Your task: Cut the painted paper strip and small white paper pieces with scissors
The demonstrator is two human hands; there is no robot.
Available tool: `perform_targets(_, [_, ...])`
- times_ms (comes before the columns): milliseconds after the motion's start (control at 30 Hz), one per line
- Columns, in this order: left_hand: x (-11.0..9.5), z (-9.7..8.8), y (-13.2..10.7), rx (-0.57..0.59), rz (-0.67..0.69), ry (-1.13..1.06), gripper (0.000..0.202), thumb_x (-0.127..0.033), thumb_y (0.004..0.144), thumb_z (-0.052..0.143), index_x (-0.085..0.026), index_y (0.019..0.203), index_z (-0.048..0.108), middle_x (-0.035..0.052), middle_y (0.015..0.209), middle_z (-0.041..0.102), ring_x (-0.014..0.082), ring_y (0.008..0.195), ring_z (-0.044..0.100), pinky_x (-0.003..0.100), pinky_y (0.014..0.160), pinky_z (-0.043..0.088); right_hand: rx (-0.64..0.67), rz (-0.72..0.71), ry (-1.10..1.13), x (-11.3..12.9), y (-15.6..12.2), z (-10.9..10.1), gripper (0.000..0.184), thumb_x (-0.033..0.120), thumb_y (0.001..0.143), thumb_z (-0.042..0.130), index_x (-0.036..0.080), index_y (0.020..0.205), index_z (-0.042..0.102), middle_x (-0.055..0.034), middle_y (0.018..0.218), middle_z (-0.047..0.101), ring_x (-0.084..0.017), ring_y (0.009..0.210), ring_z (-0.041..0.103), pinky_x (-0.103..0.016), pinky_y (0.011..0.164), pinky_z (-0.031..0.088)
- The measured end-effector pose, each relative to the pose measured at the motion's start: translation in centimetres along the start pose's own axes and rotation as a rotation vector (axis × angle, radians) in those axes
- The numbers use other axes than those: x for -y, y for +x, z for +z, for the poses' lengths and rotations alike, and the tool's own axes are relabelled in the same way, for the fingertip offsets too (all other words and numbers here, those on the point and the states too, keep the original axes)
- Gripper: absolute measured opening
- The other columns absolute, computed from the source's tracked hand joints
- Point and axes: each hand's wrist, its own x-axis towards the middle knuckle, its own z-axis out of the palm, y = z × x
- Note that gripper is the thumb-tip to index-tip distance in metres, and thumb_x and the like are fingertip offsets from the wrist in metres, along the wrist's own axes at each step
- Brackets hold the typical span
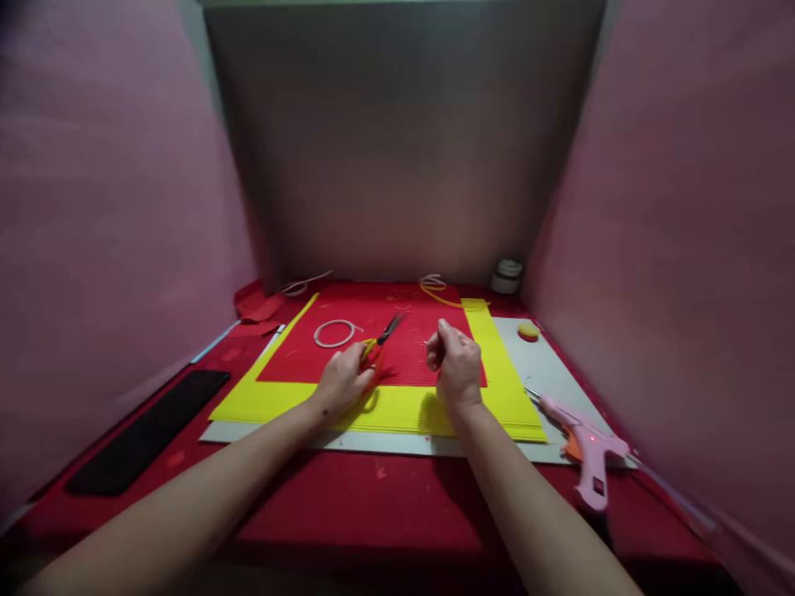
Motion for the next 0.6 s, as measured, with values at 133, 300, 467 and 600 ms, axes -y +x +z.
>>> perform_targets(133, [0.0,-0.3,0.1,0.043,-0.08,0.01,0.022,-0.024,0.082,0.044,-0.016,0.101,0.051,0.0064,0.086,0.064,0.02,0.077,0.057,0.03,0.069,0.039,-0.032,0.183,-0.034,-3.5,1.5,-1.1,0.037,0.045,0.076,0.05,0.02,0.049,0.044,0.009,0.032,0.031,-0.005,0.028,0.022,-0.021,0.031,0.016])
perform_targets(300, [-0.2,-0.7,0.2,0.097,-0.056,0.07,0.026,-0.029,0.083,0.042,-0.016,0.104,0.05,0.0076,0.091,0.064,0.0227,0.08,0.056,0.031,0.069,0.04,0.024,0.132,-0.119,-4.5,1.0,-1.8,0.039,0.046,0.074,0.055,0.018,0.048,0.048,0.0068,0.035,0.037,-0.005,0.031,0.028,-0.021,0.035,0.021])
perform_targets(467, [-0.2,-1.7,0.2,0.1,-0.01,0.204,0.027,-0.032,0.084,0.04,-0.016,0.104,0.049,0.0088,0.094,0.062,0.024,0.085,0.057,0.031,0.071,0.04,0.054,0.064,-0.19,-4.0,0.9,-1.7,0.041,0.045,0.077,0.054,0.018,0.047,0.049,0.0061,0.037,0.037,-0.007,0.036,0.032,-0.022,0.04,0.025])
perform_targets(600, [0.1,-2.0,0.3,0.206,0.0,0.294,0.031,-0.04,0.085,0.039,-0.017,0.101,0.051,0.0091,0.096,0.062,0.0246,0.083,0.058,0.03,0.065,0.039,0.053,-0.078,-0.267,-2.1,0.3,-1.6,0.042,0.043,0.082,0.05,0.018,0.049,0.049,0.0054,0.041,0.039,-0.008,0.043,0.036,-0.023,0.047,0.03])
